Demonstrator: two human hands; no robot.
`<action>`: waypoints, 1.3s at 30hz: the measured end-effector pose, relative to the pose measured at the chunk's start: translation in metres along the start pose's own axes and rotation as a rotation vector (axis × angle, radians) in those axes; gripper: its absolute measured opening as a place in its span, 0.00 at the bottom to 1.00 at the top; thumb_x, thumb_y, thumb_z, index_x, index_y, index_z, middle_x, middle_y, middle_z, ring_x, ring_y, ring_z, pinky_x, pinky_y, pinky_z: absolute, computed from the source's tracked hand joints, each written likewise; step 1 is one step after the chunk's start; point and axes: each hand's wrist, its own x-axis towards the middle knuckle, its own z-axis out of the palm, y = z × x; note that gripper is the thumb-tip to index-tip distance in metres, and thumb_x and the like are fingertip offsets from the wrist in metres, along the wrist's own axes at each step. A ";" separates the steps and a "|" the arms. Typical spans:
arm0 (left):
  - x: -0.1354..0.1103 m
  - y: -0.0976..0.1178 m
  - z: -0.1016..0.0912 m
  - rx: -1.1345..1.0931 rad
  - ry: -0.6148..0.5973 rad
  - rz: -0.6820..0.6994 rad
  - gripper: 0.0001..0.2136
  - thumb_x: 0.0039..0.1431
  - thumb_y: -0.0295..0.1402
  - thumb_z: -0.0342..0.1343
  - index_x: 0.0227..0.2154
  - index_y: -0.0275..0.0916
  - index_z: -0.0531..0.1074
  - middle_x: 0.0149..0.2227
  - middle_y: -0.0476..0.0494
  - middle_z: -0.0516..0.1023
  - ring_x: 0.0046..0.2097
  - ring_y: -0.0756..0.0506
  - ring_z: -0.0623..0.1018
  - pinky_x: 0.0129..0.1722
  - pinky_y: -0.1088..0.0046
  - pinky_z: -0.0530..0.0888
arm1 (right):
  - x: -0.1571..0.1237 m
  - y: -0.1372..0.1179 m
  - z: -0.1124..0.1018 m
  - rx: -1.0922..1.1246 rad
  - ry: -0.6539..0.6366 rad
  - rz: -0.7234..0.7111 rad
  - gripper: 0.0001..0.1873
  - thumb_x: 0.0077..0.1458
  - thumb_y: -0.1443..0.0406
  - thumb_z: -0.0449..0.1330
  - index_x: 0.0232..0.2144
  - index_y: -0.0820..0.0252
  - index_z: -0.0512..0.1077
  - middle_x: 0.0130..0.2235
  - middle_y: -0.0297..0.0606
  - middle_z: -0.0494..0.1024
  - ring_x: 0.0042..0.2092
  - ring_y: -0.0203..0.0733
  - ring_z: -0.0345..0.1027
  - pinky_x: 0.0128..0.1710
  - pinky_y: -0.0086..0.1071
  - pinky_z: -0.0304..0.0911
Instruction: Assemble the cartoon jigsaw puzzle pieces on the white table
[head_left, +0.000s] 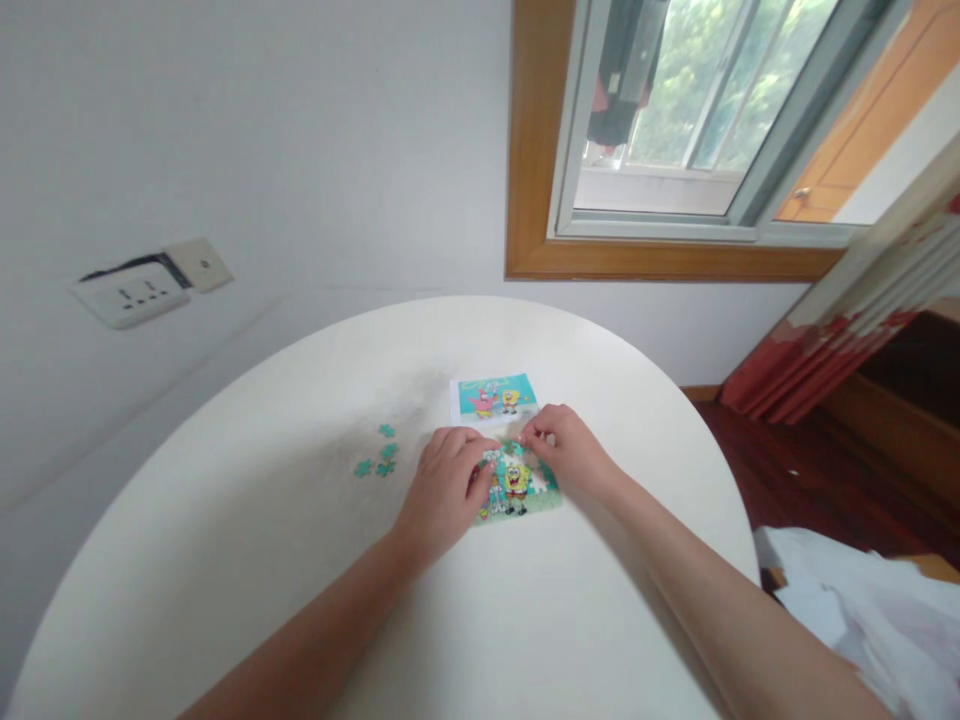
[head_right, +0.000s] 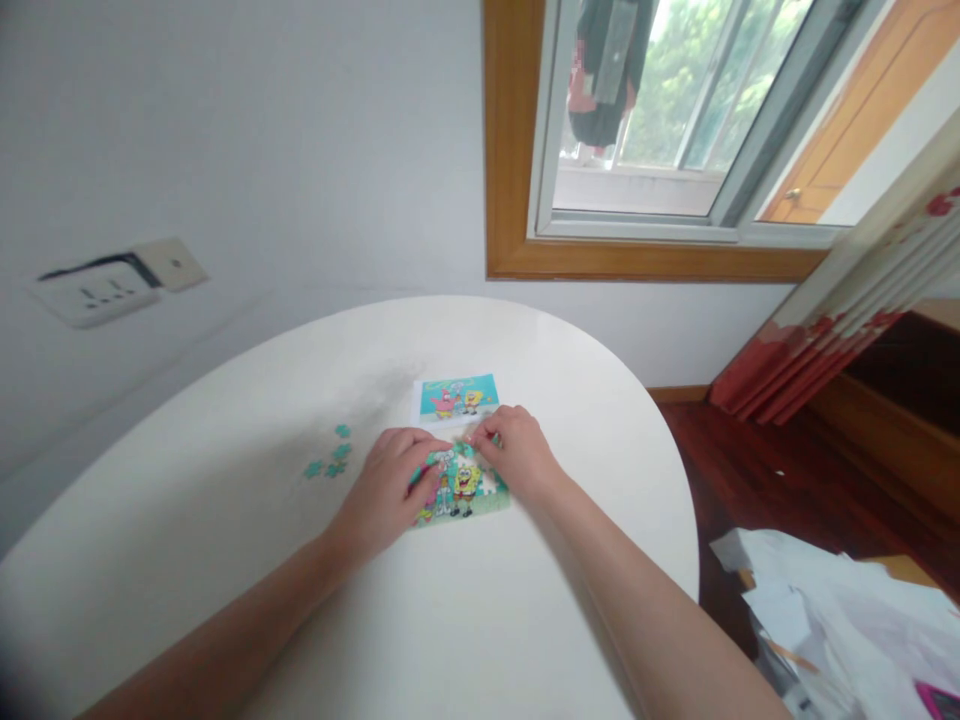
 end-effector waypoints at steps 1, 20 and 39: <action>-0.001 0.000 0.000 -0.001 -0.008 0.009 0.10 0.61 0.28 0.50 0.44 0.39 0.72 0.42 0.41 0.72 0.47 0.40 0.68 0.49 0.59 0.67 | -0.001 0.000 0.000 -0.014 -0.012 0.002 0.11 0.57 0.63 0.58 0.26 0.59 0.76 0.31 0.38 0.75 0.38 0.40 0.65 0.44 0.34 0.57; -0.007 0.003 0.009 0.016 -0.062 -0.005 0.15 0.58 0.34 0.57 0.48 0.41 0.68 0.49 0.41 0.70 0.52 0.39 0.67 0.54 0.56 0.65 | -0.005 -0.002 -0.005 0.122 -0.069 0.148 0.11 0.54 0.63 0.58 0.24 0.60 0.76 0.25 0.34 0.76 0.29 0.37 0.66 0.31 0.28 0.57; -0.005 0.005 0.007 0.017 -0.081 0.003 0.13 0.59 0.33 0.56 0.47 0.41 0.69 0.48 0.42 0.71 0.51 0.39 0.67 0.54 0.58 0.65 | -0.005 0.003 -0.012 0.274 -0.120 0.133 0.10 0.55 0.60 0.57 0.28 0.60 0.73 0.26 0.32 0.74 0.29 0.35 0.64 0.31 0.28 0.58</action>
